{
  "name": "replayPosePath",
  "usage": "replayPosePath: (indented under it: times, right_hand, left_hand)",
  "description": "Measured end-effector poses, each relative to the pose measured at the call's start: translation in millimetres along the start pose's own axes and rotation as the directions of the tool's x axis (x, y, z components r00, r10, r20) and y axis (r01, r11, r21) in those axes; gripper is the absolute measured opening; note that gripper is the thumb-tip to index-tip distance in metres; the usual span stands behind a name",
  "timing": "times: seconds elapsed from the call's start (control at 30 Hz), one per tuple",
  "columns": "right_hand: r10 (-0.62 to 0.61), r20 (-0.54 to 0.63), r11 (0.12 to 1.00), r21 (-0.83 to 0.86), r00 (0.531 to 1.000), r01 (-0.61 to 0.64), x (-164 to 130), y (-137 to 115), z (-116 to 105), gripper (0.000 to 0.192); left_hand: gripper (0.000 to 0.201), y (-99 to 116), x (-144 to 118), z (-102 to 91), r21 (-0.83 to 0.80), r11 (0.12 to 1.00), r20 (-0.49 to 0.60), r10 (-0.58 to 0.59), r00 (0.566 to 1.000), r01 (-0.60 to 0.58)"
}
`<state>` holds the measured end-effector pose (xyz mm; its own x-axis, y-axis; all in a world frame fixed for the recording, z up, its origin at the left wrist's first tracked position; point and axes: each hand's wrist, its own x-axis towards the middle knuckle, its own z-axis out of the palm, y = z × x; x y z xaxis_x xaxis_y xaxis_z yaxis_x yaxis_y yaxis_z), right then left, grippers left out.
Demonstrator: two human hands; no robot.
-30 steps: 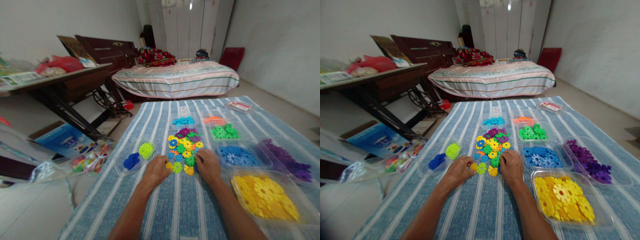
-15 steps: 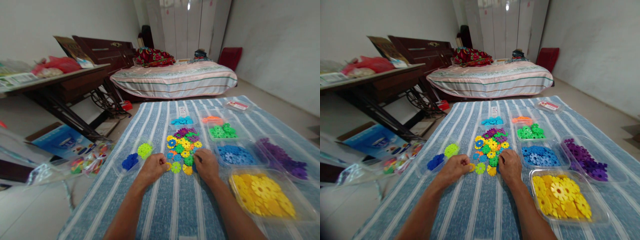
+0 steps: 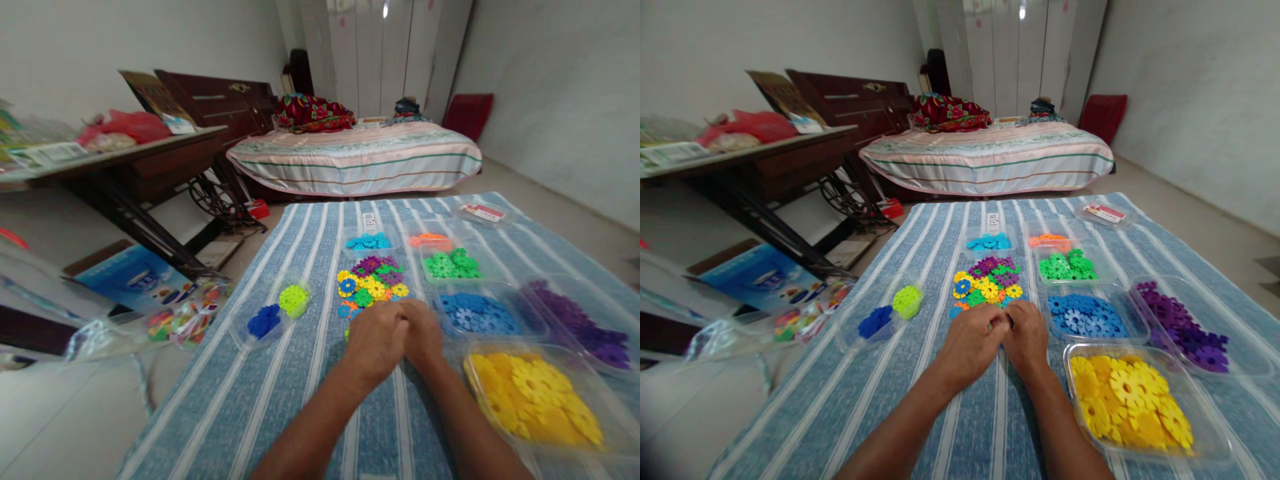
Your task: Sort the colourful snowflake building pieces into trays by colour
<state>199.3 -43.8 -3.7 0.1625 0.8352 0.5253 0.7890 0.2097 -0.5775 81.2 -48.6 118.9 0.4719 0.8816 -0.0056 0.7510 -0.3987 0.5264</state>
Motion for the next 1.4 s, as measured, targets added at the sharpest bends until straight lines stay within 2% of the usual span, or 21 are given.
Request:
replayPosePath:
  times: [0.1,0.2,0.33,0.57,0.67,0.77,0.87,0.93,0.97,1.03,1.17,1.3,1.4]
  right_hand:
    - [0.006,0.014,1.000,0.006,1.000,-0.006,2,1,0,0.020]
    - [0.003,0.033,1.000,0.012,0.999,-0.003,4,0,-1,0.019]
    - [-0.008,0.042,1.000,0.019,0.999,0.007,5,-2,-2,0.018]
    - [-0.023,0.038,0.999,0.030,0.999,0.022,4,-2,-3,0.017]
    - [-0.018,0.035,0.999,0.031,0.999,0.017,3,-1,-2,0.017]
    - [-0.014,0.035,0.999,0.031,0.999,0.013,3,-1,-2,0.018]
    - [-0.012,0.037,0.999,0.031,0.999,0.011,3,-2,-2,0.018]
    - [-0.011,0.037,0.999,0.033,0.999,0.010,3,-2,-2,0.018]
    - [-0.011,0.038,0.999,0.033,0.999,0.010,3,-2,-1,0.018]
    - [-0.012,0.041,0.999,0.034,0.999,0.011,3,-1,-1,0.018]
    - [-0.016,0.047,0.999,0.033,0.999,0.015,3,0,-1,0.018]
    - [-0.015,0.047,0.999,0.030,0.999,0.014,4,0,-1,0.018]
    - [-0.009,0.043,1.000,0.029,0.999,0.007,4,-1,-2,0.018]
  left_hand:
    - [0.019,-45,-8,-4.5,0.294,0.939,-0.001,-0.186,0.983,0.178]
    - [0.019,-71,-17,-5.4,0.373,0.896,0.017,-0.265,0.964,0.240]
    - [0.015,-81,-19,-0.8,0.319,0.921,0.033,-0.245,0.969,0.222]
    - [0.004,-81,-14,7.1,0.053,0.969,-0.018,-0.241,0.970,0.242]
    - [0.005,-80,-17,-9.3,-0.028,0.977,-0.038,-0.211,0.977,0.210]
    - [0.010,-88,-20,-45.4,-0.105,0.974,-0.175,-0.217,0.960,0.201]
    - [0.013,-111,-17,-87.0,0.060,0.950,-0.271,-0.280,0.921,0.306]
    - [0.016,-128,-10,-106.9,0.242,0.882,-0.270,-0.340,0.901,0.405]
    - [0.017,-137,-5,-113.0,0.269,0.865,-0.273,-0.354,0.895,0.424]
    - [0.018,-150,4,-117.8,0.305,0.842,-0.263,-0.374,0.889,0.444]
    - [0.020,-162,17,-110.6,0.347,0.823,-0.243,-0.384,0.891,0.450]
    - [0.021,-158,15,-105.1,0.390,0.792,-0.293,-0.377,0.879,0.470]
    - [0.025,-144,7,-106.1,0.396,0.788,-0.345,-0.348,0.872,0.471]
